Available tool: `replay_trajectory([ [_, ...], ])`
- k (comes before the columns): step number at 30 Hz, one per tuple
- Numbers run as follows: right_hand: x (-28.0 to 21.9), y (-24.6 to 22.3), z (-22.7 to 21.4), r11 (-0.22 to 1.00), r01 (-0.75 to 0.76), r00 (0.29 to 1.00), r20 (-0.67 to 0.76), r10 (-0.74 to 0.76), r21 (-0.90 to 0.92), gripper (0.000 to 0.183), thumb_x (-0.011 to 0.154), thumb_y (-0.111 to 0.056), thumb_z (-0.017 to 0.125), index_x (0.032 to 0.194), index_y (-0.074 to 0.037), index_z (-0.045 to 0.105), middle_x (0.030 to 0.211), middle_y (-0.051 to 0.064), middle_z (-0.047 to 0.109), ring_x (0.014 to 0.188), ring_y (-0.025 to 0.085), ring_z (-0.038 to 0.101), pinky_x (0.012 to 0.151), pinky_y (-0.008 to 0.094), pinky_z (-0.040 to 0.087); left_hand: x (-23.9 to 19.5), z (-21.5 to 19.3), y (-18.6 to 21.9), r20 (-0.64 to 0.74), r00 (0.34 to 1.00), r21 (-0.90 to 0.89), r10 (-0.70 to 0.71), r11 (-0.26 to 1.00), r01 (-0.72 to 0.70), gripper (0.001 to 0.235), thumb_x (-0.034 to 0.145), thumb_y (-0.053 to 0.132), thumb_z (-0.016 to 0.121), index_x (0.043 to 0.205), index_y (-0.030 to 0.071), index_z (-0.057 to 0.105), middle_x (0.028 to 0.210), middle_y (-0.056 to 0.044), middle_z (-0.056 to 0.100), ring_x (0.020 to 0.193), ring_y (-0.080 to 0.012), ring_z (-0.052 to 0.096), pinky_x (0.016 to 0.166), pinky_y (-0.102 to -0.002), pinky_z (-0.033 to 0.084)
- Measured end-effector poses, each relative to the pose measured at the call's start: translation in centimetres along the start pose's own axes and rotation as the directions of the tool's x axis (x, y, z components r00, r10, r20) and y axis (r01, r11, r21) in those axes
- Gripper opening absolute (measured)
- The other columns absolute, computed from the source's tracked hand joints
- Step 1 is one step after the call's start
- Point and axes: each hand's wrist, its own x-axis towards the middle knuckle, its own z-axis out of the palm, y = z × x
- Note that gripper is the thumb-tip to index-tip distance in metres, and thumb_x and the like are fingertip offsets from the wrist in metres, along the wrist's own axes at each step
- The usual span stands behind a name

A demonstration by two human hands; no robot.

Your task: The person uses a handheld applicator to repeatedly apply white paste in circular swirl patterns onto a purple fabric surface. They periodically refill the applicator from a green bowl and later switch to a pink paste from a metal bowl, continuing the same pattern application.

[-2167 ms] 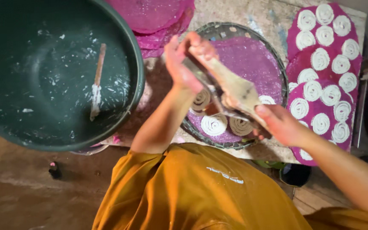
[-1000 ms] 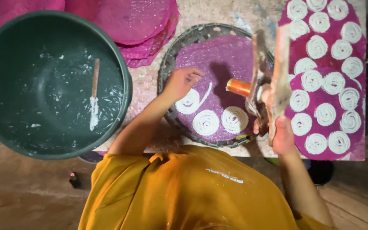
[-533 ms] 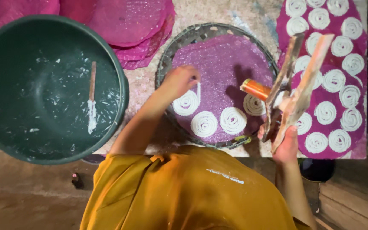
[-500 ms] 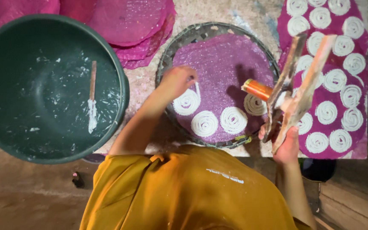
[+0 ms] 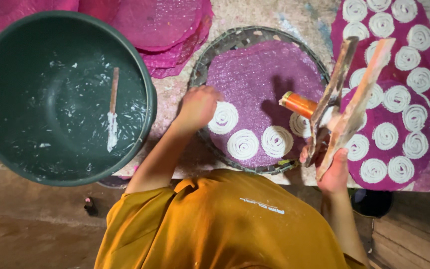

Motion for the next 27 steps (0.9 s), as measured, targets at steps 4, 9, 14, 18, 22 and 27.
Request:
replay_trajectory([
  [4, 0.0, 0.2, -0.1, 1.0, 0.006, 1.0, -0.021, -0.007, -0.025, 0.084, 0.099, -0.074, 0.051, 0.138, 0.0, 0.05, 0.114, 0.011, 0.058, 0.094, 0.026, 0.057, 0.081, 0.044, 0.048, -0.7, -0.3, 0.7, -0.043, 0.999, 0.028, -0.008, 1.0, 0.009, 0.023, 0.082, 0.009, 0.061, 0.097, 0.014, 0.078, 0.101, -0.009, 0.069, 0.098, -0.0324, 0.064, 0.085, -0.047, 0.049],
  [9, -0.3, -0.2, -0.3, 0.999, -0.012, 1.0, 0.016, 0.013, -0.042, 0.086, 0.103, -0.073, 0.048, 0.137, 0.005, 0.051, 0.101, 0.014, 0.061, 0.091, 0.025, 0.059, 0.081, 0.041, 0.049, -1.0, -2.5, 2.0, -0.067, 0.995, -0.065, -0.067, 0.996, 0.063, 0.024, 0.086, 0.007, 0.061, 0.1, 0.015, 0.078, 0.1, -0.009, 0.069, 0.102, -0.0307, 0.065, 0.089, -0.045, 0.05],
  [14, 1.7, -2.8, -0.6, 0.928, -0.073, 0.986, 0.111, 0.121, -0.365, 0.083, 0.105, -0.07, 0.039, 0.125, 0.008, 0.059, 0.092, 0.012, 0.067, 0.081, 0.022, 0.065, 0.073, 0.036, 0.053, 3.3, -4.2, 3.7, -0.055, 0.991, -0.907, -0.121, 0.42, 0.001, 0.043, 0.101, 0.025, 0.062, 0.138, 0.004, 0.06, 0.144, -0.016, 0.061, 0.135, -0.0301, 0.06, 0.113, -0.045, 0.049],
  [18, 4.7, -4.5, -0.4, 0.777, -0.438, 0.83, 0.128, 0.543, -0.452, 0.073, 0.098, -0.066, 0.04, 0.121, 0.001, 0.059, 0.085, 0.011, 0.069, 0.073, 0.022, 0.067, 0.072, 0.037, 0.056, 7.4, -3.5, 7.1, -0.013, 0.993, -0.874, 0.121, -0.484, 0.048, 0.099, 0.1, 0.07, 0.054, 0.169, 0.003, 0.028, 0.165, -0.016, 0.037, 0.149, -0.0263, 0.042, 0.13, -0.045, 0.031],
  [22, 6.3, -6.8, -1.1, 0.644, -0.548, 0.705, 0.121, 0.699, -0.533, 0.078, 0.1, -0.072, 0.039, 0.107, 0.003, 0.061, 0.083, 0.011, 0.069, 0.074, 0.021, 0.067, 0.07, 0.037, 0.057, 9.9, -2.5, 8.1, -0.082, 0.991, -0.864, 0.11, -0.503, -0.016, 0.086, 0.101, 0.072, 0.038, 0.158, 0.009, 0.046, 0.158, -0.014, 0.054, 0.146, -0.0286, 0.05, 0.127, -0.044, 0.034],
  [27, 4.7, -9.2, -2.5, 0.721, -0.3, 0.888, 0.093, 0.45, -0.625, 0.078, 0.097, -0.072, 0.044, 0.111, 0.002, 0.066, 0.085, 0.011, 0.068, 0.074, 0.02, 0.066, 0.069, 0.036, 0.053, 6.2, -2.8, 1.7, 0.022, 0.979, -0.589, -0.202, 0.789, 0.176, 0.028, 0.101, 0.023, 0.057, 0.125, 0.018, 0.07, 0.128, -0.004, 0.068, 0.122, -0.0253, 0.061, 0.108, -0.042, 0.048],
])
